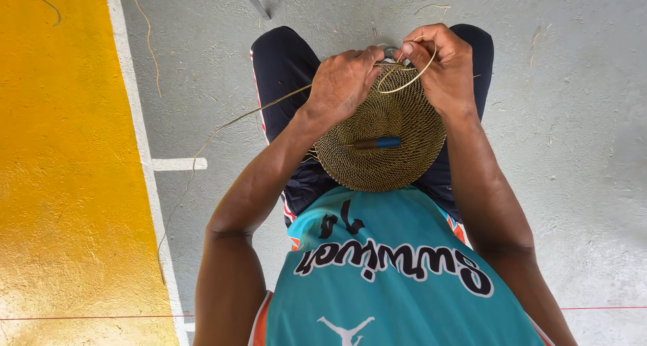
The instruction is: Manually weave a small basket using straw-like fiber and a handheld needle tool.
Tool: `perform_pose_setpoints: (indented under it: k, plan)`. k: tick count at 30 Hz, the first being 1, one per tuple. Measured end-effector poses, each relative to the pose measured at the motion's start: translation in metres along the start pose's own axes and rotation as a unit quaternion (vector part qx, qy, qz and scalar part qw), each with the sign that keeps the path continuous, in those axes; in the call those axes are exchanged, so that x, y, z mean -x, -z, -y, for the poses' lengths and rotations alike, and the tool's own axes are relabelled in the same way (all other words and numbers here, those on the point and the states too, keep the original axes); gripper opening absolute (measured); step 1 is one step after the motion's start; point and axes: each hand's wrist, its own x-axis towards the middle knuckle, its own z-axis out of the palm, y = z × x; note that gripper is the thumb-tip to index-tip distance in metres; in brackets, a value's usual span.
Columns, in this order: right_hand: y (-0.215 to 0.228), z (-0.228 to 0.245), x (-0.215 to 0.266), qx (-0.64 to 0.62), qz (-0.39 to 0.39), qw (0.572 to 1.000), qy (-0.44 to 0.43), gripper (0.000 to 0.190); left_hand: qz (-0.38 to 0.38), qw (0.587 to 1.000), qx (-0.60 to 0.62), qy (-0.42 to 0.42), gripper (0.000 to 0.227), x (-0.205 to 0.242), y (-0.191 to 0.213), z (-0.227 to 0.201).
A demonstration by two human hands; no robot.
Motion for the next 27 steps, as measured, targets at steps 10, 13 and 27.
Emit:
perform_pose_setpoints:
  k: [10,13,27]
  plan:
    - [0.001,0.000,0.002,-0.002,-0.002,1.000,-0.003,0.006,0.000,1.000,-0.023,0.007,0.022,0.000,0.002,-0.003]
    - [0.003,0.005,0.001,0.044,0.023,0.999,-0.022,0.006,-0.016,1.000,-0.015,-0.002,0.022,-0.001,0.005,-0.004]
    - [0.049,0.000,0.022,0.015,-0.087,0.996,-0.027,0.008,-0.038,0.993,-0.080,-0.071,0.020,-0.020,0.038,0.003]
